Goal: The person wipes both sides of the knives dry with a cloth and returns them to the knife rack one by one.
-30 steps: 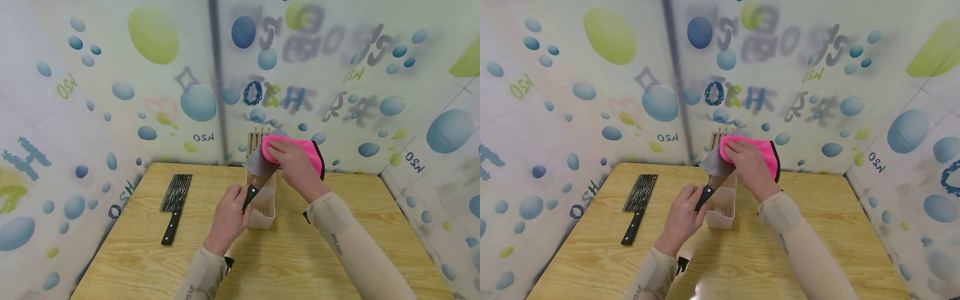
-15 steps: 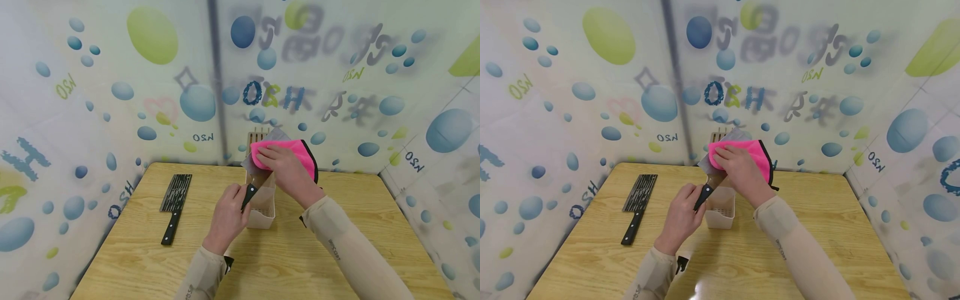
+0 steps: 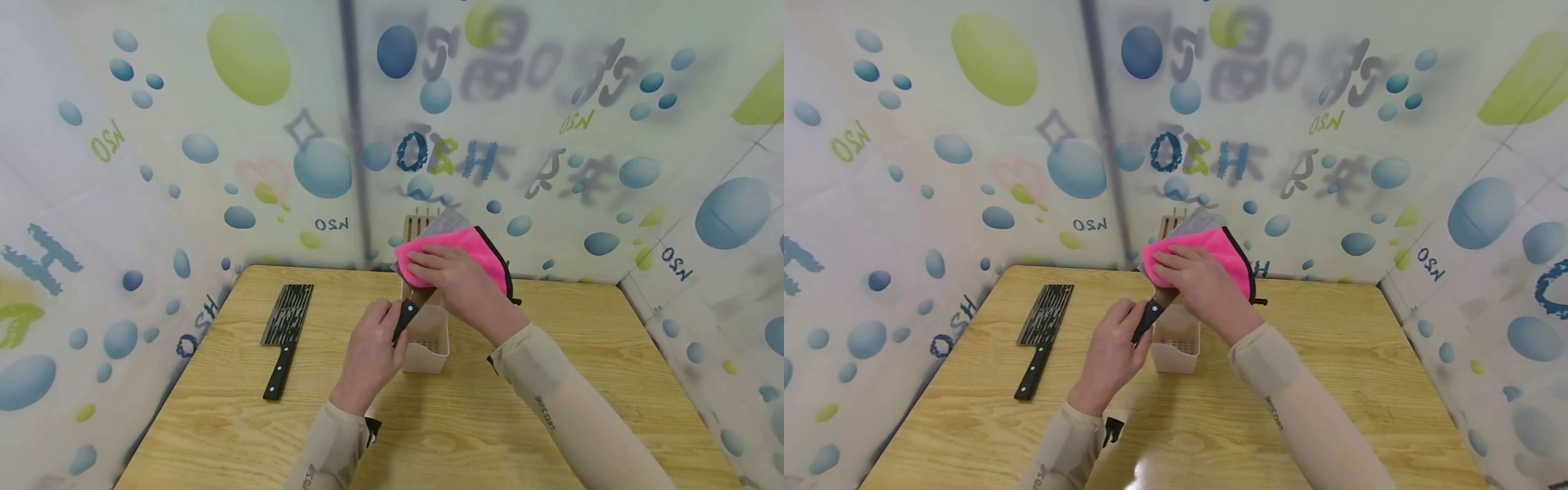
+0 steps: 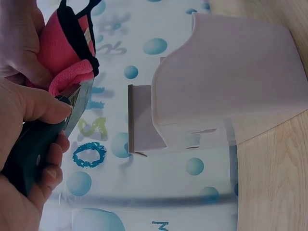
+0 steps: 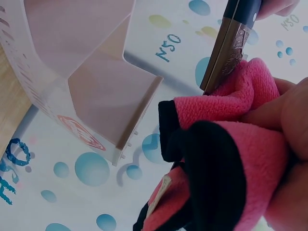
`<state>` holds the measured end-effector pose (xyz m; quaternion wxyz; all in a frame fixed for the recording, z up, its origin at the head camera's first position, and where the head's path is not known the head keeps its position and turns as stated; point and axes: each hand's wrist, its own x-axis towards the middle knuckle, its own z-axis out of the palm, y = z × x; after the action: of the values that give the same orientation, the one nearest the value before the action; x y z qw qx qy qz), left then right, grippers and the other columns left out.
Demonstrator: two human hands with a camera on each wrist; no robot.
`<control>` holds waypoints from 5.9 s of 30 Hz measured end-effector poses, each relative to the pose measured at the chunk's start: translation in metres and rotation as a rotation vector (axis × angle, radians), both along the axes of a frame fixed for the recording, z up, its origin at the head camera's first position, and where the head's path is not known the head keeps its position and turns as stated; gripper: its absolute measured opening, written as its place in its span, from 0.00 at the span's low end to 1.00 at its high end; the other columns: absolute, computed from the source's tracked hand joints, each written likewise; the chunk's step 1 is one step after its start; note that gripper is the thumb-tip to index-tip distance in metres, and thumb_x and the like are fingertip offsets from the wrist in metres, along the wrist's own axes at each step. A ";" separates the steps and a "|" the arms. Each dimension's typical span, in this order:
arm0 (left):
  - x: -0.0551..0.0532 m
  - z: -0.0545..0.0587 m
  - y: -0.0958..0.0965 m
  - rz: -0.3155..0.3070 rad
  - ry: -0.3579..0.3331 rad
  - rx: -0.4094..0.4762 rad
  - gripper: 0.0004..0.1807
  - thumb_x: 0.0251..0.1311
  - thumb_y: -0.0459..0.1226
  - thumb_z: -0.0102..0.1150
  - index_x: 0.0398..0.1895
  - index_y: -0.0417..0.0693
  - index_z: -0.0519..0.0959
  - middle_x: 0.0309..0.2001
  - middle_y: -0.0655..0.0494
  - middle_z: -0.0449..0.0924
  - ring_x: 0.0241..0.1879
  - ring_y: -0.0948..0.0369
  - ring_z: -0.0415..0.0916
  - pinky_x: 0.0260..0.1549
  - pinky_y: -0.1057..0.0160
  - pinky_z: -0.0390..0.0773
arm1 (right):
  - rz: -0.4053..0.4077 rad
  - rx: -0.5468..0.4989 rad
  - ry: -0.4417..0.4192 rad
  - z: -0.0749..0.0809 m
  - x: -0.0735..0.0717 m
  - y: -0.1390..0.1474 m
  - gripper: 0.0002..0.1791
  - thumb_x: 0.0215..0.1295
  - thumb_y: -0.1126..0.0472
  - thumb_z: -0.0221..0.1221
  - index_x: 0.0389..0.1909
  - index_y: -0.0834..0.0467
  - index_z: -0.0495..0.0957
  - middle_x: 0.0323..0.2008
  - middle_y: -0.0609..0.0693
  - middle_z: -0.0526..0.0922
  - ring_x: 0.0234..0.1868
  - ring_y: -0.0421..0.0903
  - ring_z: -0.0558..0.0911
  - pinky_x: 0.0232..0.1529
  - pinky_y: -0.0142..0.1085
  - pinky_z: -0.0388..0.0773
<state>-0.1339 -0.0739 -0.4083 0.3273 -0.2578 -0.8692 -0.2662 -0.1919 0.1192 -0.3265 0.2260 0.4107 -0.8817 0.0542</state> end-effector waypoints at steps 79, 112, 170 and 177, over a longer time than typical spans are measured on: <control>-0.001 0.000 0.004 -0.045 -0.030 0.187 0.14 0.63 0.30 0.65 0.50 0.32 0.83 0.35 0.48 0.74 0.29 0.60 0.70 0.23 0.66 0.74 | -0.220 -0.556 0.040 -0.027 -0.026 0.035 0.23 0.69 0.73 0.61 0.65 0.65 0.78 0.64 0.62 0.79 0.62 0.64 0.77 0.63 0.55 0.76; -0.008 0.007 0.004 -0.068 -0.084 0.252 0.12 0.69 0.32 0.61 0.47 0.28 0.82 0.32 0.45 0.74 0.23 0.59 0.68 0.19 0.68 0.70 | -0.024 -0.483 0.241 -0.029 -0.008 0.005 0.25 0.63 0.75 0.66 0.62 0.66 0.80 0.60 0.65 0.82 0.58 0.67 0.78 0.62 0.58 0.76; -0.016 0.016 0.007 -0.241 -0.321 0.531 0.11 0.76 0.32 0.53 0.36 0.35 0.82 0.29 0.44 0.84 0.25 0.51 0.83 0.20 0.67 0.77 | 0.084 -0.479 0.258 -0.024 -0.003 -0.004 0.27 0.61 0.76 0.67 0.63 0.67 0.78 0.60 0.66 0.79 0.60 0.64 0.79 0.60 0.54 0.79; -0.015 0.015 0.007 -0.248 -0.349 0.530 0.12 0.77 0.33 0.53 0.36 0.36 0.82 0.29 0.48 0.84 0.24 0.56 0.81 0.20 0.66 0.78 | 0.028 -0.486 0.223 -0.022 -0.009 0.000 0.27 0.63 0.75 0.66 0.64 0.69 0.76 0.62 0.69 0.78 0.59 0.65 0.80 0.57 0.53 0.80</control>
<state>-0.1491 -0.0666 -0.3928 0.1944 -0.2182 -0.7747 -0.5607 -0.2013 0.1192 -0.3489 0.4129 0.3601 -0.8066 0.2218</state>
